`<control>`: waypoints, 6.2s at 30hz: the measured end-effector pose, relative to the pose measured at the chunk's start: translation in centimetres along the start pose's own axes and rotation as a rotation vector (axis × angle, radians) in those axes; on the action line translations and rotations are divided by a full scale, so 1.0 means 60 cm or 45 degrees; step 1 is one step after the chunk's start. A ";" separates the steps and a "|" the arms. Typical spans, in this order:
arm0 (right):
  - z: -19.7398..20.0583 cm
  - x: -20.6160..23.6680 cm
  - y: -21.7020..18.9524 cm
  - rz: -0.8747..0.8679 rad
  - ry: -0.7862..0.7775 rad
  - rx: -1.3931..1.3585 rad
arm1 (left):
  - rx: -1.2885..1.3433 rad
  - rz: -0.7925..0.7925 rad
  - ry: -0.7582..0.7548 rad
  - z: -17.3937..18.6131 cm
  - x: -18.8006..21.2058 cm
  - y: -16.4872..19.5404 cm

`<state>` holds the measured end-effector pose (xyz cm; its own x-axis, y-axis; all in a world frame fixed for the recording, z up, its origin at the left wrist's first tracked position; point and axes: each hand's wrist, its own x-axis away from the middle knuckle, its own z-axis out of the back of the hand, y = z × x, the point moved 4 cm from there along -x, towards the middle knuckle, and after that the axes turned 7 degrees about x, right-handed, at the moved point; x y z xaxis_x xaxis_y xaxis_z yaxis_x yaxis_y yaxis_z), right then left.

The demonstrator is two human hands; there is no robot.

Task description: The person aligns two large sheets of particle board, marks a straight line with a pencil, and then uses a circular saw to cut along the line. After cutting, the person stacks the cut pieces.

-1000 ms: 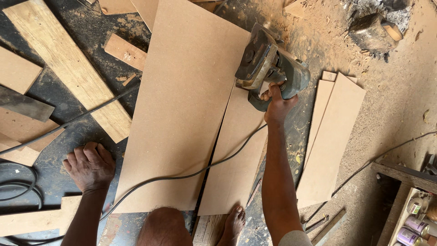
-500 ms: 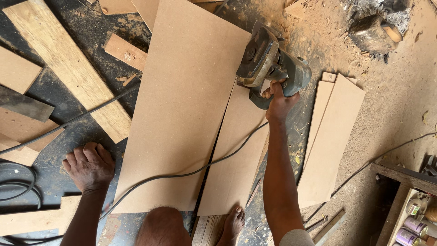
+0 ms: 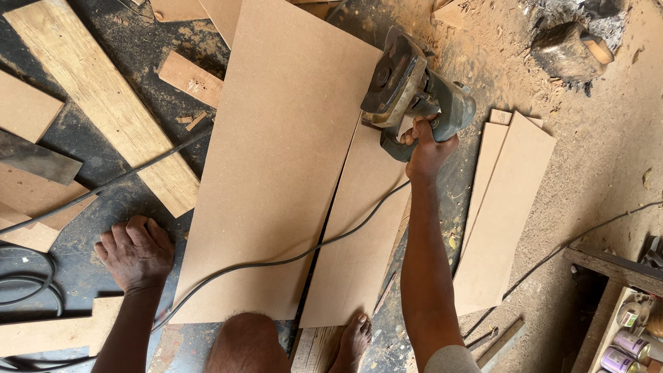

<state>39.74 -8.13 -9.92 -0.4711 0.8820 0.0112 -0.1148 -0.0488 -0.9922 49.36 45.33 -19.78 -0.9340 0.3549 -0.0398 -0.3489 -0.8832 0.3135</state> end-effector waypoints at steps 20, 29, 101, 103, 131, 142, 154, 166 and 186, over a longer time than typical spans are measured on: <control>-0.005 -0.028 -0.008 -0.001 -0.017 -0.001 | -0.005 -0.009 0.032 -0.001 -0.003 0.005; -0.006 -0.041 -0.020 0.055 -0.068 0.011 | -0.035 0.001 0.017 -0.003 -0.005 0.013; -0.880 0.379 -0.213 -1.324 -0.824 -0.972 | 0.222 0.040 0.128 0.148 -0.022 -0.106; -0.898 0.362 -0.220 -1.274 -0.825 -0.960 | 0.224 0.033 0.130 0.148 -0.024 -0.114; -0.573 0.201 -0.147 -0.406 -0.568 0.357 | 0.060 0.067 0.114 0.110 -0.033 -0.051; -0.126 0.490 0.006 -0.529 -0.570 1.208 | 0.003 0.030 0.191 0.126 0.010 0.011; -0.092 0.506 -0.039 -0.563 -0.394 1.177 | -0.033 -0.028 0.216 0.142 0.053 0.056; 0.116 0.489 -0.023 -0.306 0.044 1.781 | -0.054 -0.108 0.276 0.136 0.076 0.072; 0.256 0.437 -0.027 -0.628 0.057 1.071 | -0.086 -0.068 0.248 0.125 0.086 0.072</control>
<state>14.13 7.88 -6.08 -0.1709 0.9093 0.3793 -0.8853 0.0273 -0.4642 43.59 45.65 -11.52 -0.9090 0.3412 -0.2395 -0.3962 -0.8856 0.2422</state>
